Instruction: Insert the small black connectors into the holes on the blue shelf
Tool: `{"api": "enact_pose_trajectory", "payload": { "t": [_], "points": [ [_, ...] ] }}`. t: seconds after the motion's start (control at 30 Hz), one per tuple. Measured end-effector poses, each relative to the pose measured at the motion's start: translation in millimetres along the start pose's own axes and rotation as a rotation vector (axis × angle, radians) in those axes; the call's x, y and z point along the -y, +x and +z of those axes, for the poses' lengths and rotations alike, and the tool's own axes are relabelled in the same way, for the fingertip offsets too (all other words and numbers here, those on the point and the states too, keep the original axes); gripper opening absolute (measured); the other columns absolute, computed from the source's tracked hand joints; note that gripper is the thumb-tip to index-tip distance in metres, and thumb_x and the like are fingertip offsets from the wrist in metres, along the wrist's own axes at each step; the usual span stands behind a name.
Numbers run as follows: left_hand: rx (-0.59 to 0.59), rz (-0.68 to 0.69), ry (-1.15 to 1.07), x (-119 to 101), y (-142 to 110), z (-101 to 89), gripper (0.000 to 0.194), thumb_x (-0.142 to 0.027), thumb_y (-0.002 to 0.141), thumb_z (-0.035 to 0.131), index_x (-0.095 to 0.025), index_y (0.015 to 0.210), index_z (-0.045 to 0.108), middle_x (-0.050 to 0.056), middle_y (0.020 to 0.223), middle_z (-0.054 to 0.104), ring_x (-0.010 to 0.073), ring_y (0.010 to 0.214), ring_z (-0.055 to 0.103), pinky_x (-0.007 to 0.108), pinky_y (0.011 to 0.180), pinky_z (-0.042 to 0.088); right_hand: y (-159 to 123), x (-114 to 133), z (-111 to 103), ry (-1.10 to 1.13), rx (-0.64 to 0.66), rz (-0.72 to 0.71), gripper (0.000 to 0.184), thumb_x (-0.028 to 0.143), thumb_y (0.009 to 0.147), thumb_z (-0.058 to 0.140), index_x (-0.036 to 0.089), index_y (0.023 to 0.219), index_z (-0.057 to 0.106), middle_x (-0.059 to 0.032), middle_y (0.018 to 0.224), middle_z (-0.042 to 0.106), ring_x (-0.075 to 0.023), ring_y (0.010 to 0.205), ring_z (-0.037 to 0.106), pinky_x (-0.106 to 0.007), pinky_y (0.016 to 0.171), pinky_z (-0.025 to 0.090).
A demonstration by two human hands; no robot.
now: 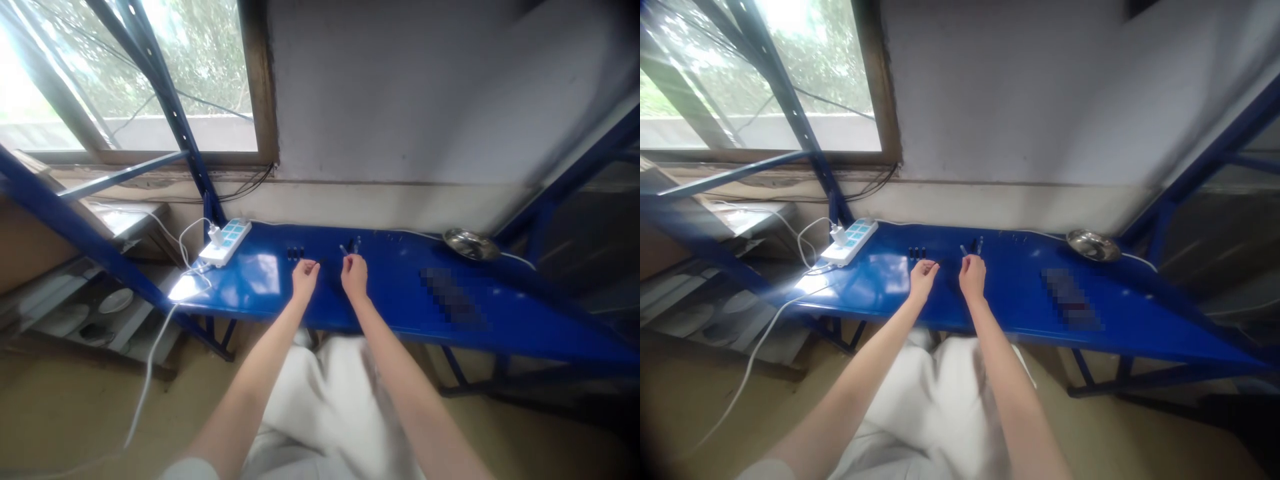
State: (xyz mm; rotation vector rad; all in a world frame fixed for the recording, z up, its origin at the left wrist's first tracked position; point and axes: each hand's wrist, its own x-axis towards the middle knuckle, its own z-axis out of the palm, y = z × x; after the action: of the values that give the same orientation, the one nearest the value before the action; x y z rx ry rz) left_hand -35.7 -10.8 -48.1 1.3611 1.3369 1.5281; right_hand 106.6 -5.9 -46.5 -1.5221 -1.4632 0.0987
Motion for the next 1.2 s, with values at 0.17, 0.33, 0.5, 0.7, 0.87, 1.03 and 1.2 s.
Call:
{"api": "enact_pose_trajectory", "payload": {
  "t": [0.17,0.33,0.5,0.7,0.87,1.03,1.2],
  "points": [
    [-0.025,-0.017,-0.01,10.5,4.0,0.5,0.015,-0.031,0.074,0.057,-0.017,0.081,0.056,0.002,0.078,0.062,0.0112,0.074,0.059,0.026,0.074,0.047,-5.1,6.2,-2.9,0.141,0.028,-0.09,0.034,0.036,0.09,0.026,0.016,0.093,0.053,-0.0102,0.09,0.057,-0.0185,0.084,0.053,-0.034,0.077,0.044],
    [-0.01,-0.011,-0.009,14.9,5.6,1.0,0.016,-0.03,0.074,0.057,-0.016,0.082,0.057,0.003,0.078,0.063,0.0117,0.074,0.06,0.026,0.073,0.047,-6.2,5.1,-1.7,0.163,0.021,-0.087,0.035,0.038,0.09,0.025,0.016,0.093,0.053,-0.0096,0.09,0.057,-0.0181,0.084,0.054,-0.033,0.077,0.044],
    [0.004,-0.007,-0.016,13.3,5.1,0.5,0.017,-0.028,0.075,0.057,-0.015,0.085,0.059,0.005,0.081,0.065,0.013,0.077,0.061,0.027,0.076,0.048,-6.4,5.1,-2.2,0.18,0.061,-0.093,0.036,0.04,0.09,0.025,0.017,0.093,0.053,-0.0091,0.09,0.057,-0.018,0.085,0.054,-0.034,0.077,0.044],
    [0.099,0.009,-0.021,10.9,3.4,-0.5,0.026,-0.025,0.078,0.055,-0.016,0.101,0.061,0.008,0.092,0.067,0.0141,0.083,0.062,0.031,0.083,0.047,-6.4,5.3,-1.0,0.191,0.092,-0.117,0.037,0.042,0.089,0.027,0.018,0.09,0.054,-0.0092,0.09,0.059,-0.0182,0.087,0.054,-0.034,0.08,0.044],
    [0.21,-0.031,-0.035,9.1,2.2,-0.9,0.019,-0.024,0.074,0.059,-0.015,0.091,0.064,0.008,0.088,0.068,0.0136,0.075,0.063,0.031,0.078,0.049,-6.8,3.1,1.4,0.131,0.124,-0.156,0.037,0.04,0.089,0.027,0.017,0.094,0.055,-0.0103,0.093,0.061,-0.019,0.086,0.057,-0.034,0.079,0.044],
    [0.204,-0.02,-0.066,2.5,1.2,-1.9,0.019,-0.027,0.073,0.06,-0.014,0.087,0.061,0.007,0.078,0.066,0.012,0.066,0.061,0.028,0.07,0.049,-7.8,1.6,3.1,-0.002,0.18,-0.133,0.038,0.038,0.089,0.025,0.016,0.103,0.053,-0.01,0.087,0.064,-0.0199,0.072,0.061,-0.031,0.066,0.046],
    [0.196,0.06,0.031,-7.4,-4.2,1.0,0.016,-0.029,0.075,0.058,-0.016,0.082,0.06,0.004,0.077,0.065,0.0119,0.067,0.059,0.028,0.07,0.047,-7.9,2.8,2.2,-0.076,0.175,-0.084,0.042,0.037,0.09,0.02,0.014,0.106,0.052,-0.0114,0.083,0.065,-0.0207,0.067,0.061,-0.03,0.061,0.044]
  ]
}}
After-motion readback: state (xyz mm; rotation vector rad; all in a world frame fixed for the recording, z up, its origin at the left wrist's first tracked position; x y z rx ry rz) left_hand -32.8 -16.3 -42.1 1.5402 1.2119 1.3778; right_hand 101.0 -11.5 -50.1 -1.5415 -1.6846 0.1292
